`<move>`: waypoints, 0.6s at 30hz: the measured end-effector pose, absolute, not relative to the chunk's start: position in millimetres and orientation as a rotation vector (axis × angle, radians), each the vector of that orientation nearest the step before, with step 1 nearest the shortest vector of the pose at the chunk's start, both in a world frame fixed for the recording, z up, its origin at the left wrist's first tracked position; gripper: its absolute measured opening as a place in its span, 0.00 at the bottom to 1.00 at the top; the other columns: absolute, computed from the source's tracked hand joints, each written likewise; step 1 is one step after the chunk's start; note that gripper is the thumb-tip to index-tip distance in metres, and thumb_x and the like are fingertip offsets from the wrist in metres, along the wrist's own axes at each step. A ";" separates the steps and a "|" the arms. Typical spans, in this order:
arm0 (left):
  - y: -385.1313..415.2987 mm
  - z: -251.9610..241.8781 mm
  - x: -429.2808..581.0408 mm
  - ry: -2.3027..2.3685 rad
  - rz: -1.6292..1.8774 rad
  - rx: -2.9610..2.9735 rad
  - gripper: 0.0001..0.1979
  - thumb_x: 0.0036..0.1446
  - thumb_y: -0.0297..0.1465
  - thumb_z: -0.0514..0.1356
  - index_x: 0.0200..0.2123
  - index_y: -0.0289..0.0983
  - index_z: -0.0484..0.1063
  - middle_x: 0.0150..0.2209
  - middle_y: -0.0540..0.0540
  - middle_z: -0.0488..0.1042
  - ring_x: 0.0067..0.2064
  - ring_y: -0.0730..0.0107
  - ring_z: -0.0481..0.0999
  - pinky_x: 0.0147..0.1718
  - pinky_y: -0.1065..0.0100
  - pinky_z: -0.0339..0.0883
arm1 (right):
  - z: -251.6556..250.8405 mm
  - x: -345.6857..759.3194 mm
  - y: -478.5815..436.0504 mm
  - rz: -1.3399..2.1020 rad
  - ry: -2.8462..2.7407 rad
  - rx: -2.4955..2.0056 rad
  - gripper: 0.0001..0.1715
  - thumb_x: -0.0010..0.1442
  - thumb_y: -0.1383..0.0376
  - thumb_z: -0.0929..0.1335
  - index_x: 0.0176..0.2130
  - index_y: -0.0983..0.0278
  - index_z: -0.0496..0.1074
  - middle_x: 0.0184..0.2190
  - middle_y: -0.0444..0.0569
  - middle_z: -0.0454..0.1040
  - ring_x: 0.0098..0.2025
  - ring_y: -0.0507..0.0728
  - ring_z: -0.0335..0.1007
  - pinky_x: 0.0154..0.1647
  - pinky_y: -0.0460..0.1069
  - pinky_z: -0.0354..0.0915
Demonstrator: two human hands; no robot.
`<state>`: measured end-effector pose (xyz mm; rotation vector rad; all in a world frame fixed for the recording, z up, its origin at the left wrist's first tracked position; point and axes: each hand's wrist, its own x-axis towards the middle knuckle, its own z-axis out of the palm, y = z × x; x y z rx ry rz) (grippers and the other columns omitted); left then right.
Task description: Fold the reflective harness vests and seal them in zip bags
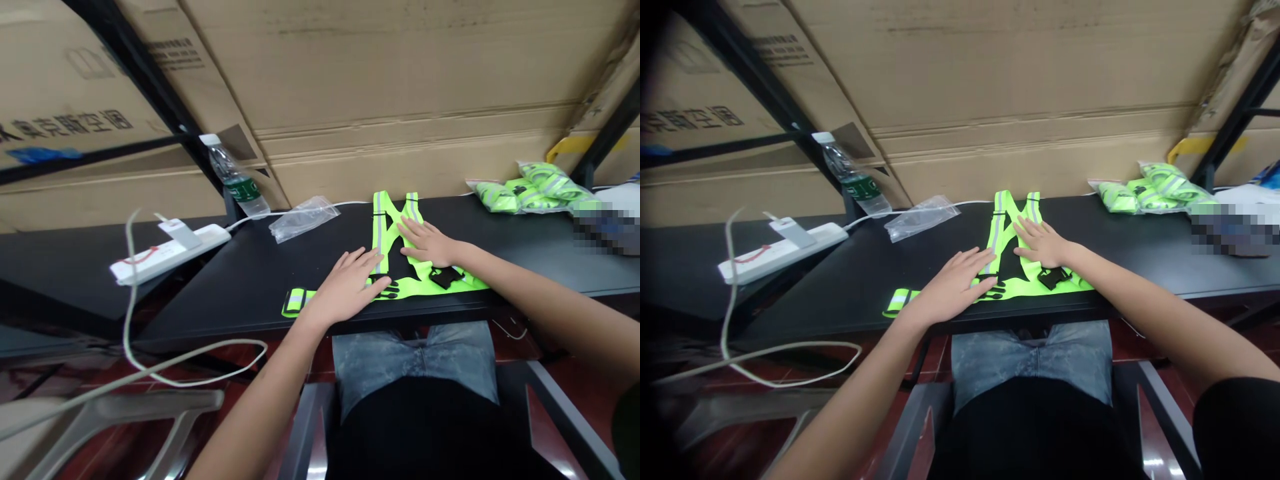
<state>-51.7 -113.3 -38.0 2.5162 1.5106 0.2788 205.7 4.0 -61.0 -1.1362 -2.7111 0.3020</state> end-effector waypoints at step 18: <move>-102.9 -36.8 -54.7 1.722 0.580 2.299 0.18 0.65 0.36 0.49 0.49 0.42 0.75 0.55 0.45 0.74 0.59 0.54 0.68 0.61 0.52 0.61 | -42.1 213.7 -9.9 0.341 -2.262 -1.130 0.18 0.64 0.61 0.62 0.47 0.63 0.77 0.48 0.55 0.79 0.51 0.64 0.74 0.56 0.62 0.67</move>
